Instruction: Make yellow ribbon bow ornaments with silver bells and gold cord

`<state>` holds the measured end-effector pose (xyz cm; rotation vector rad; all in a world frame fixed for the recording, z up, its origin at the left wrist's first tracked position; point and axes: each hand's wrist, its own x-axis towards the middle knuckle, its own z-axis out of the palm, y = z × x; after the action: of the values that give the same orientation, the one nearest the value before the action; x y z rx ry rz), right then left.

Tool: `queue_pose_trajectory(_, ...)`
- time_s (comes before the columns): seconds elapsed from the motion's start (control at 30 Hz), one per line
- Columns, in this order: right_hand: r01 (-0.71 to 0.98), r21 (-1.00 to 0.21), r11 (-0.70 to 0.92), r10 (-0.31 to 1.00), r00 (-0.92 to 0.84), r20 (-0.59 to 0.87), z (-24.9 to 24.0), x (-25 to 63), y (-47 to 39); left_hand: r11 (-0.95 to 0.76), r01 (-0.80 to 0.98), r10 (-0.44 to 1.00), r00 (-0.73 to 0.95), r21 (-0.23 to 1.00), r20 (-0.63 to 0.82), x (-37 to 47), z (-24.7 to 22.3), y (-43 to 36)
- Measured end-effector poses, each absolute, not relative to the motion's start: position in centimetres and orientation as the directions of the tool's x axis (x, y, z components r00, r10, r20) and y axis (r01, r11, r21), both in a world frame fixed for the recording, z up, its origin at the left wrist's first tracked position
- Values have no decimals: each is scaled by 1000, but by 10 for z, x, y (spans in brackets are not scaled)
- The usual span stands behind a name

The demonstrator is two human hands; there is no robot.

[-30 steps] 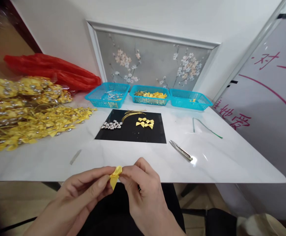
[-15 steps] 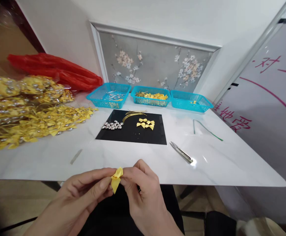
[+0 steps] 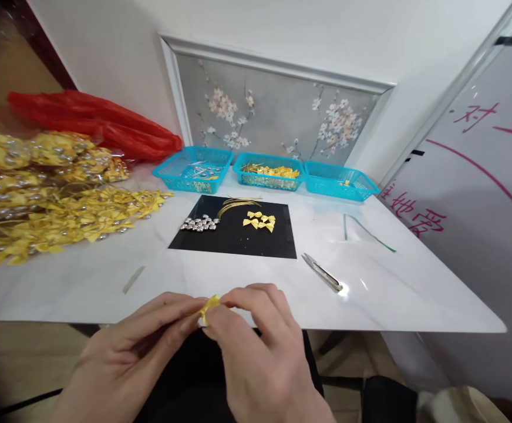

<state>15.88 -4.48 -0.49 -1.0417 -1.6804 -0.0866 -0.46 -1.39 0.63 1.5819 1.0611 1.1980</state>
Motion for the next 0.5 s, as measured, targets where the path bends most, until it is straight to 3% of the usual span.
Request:
queue_pose_trajectory(0.17,734,-323,598,530,-60,846,-5,147,-39,-309,149,940,196,939,278,-4,9,-13)
queue_pose_trajectory(0.27,692,-313,651,446,-15,895,-9,142,-39,-352,158,925,210,923,317,-6,3,-6)
queue_pose_trajectory(0.33,569,-409,713,465,52,884,-12,141,-43,-376,186,920,191,908,342,-7,-6,1)
queue_pose_trajectory(0.43,201,-673,712,654,157,740,-13,145,-51,-371,243,928,142,896,345,-8,-21,14)
queue_pose_trajectory(0.5,-17,-745,667,730,220,648,-12,156,-58,-367,270,930,124,890,346,-9,-31,22)
